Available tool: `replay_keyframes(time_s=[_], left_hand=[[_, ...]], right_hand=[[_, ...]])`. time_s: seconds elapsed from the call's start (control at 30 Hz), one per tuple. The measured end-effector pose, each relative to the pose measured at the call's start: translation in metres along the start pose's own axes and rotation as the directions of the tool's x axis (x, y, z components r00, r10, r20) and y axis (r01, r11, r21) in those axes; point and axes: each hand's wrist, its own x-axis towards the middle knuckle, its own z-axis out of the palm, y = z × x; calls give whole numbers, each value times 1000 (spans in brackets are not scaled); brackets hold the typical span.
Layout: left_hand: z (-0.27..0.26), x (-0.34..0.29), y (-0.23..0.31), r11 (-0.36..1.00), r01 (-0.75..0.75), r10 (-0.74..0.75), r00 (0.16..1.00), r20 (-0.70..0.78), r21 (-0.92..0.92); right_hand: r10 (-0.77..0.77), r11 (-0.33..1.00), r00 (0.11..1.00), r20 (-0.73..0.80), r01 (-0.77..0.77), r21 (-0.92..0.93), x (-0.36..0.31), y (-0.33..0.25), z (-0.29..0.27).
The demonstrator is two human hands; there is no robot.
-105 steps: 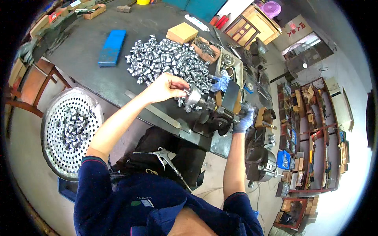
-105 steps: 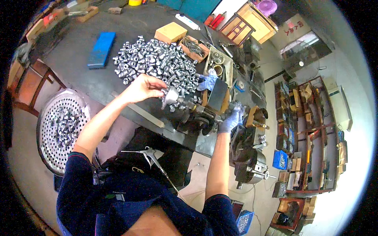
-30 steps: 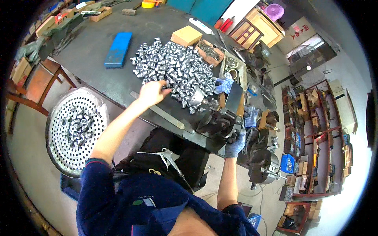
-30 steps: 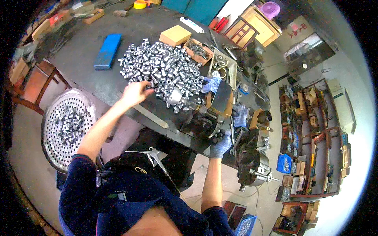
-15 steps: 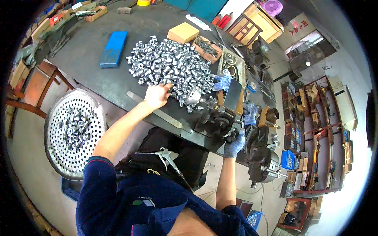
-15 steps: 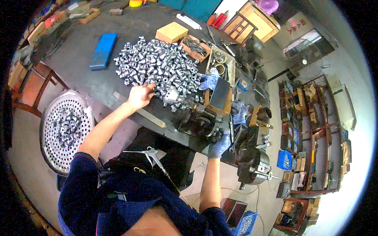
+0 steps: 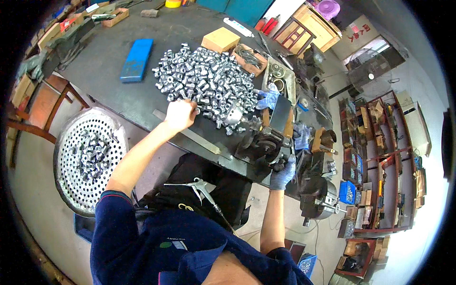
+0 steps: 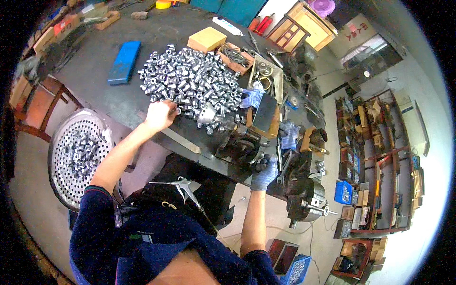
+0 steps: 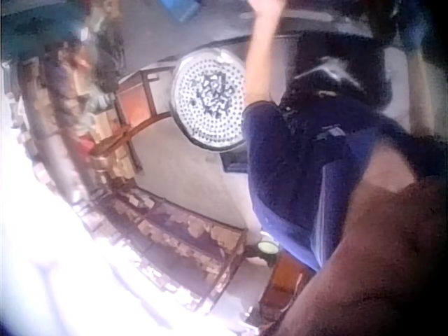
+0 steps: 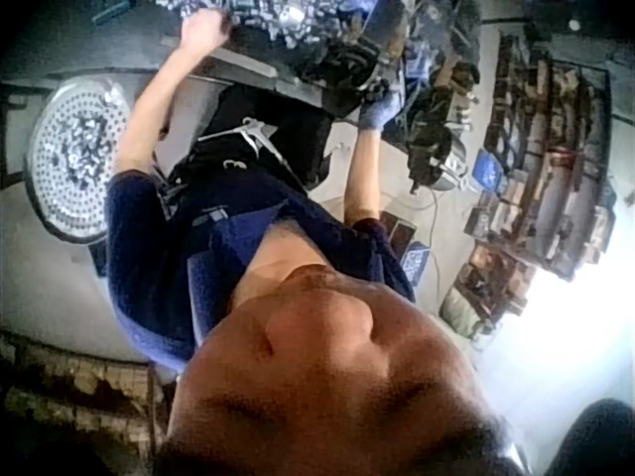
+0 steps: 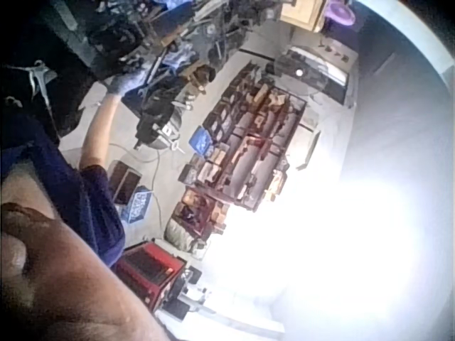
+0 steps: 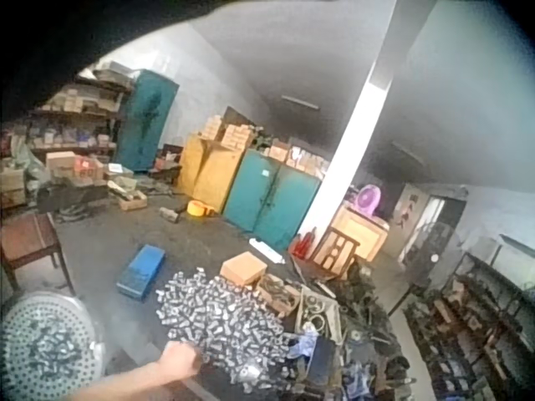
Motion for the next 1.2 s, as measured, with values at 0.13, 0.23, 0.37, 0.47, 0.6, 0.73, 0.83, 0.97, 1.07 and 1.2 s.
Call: replay_keyframes(time_s=[0.13,0.23,0.37,0.47,0.6,0.73,0.83,0.97,1.07,1.2], left_hand=[[-9,10,1,1000,5,-5,999,43,-17],[2,9,-2,999,-20,14,979,203,26],[-5,2,4,999,-27,34,982,184,-41],[-7,3,4,993,-108,91,958,272,49],[-7,13,9,961,-251,188,900,392,116],[-16,35,24,918,-315,125,809,575,243],[-12,37,17,946,-270,143,841,521,177],[-16,26,13,993,-82,104,947,303,-85],[-34,21,19,506,339,40,909,414,-793],[-52,19,34,48,290,192,936,294,-956]], right_hand=[[-6,1000,1000,12,6,1,0,2,1],[-26,1000,1000,-17,26,-5,-2,4,2],[-21,1000,1000,-19,21,16,-3,3,0],[-12,1000,1000,-4,12,7,-4,3,2],[0,999,999,-35,2,38,1,5,-1],[21,997,1000,19,-22,76,3,6,-4],[34,998,999,13,-35,60,8,11,-12],[39,997,999,9,-39,62,6,8,-9],[70,993,996,60,-74,86,6,9,-13],[53,997,999,-6,-52,58,5,10,-12]])
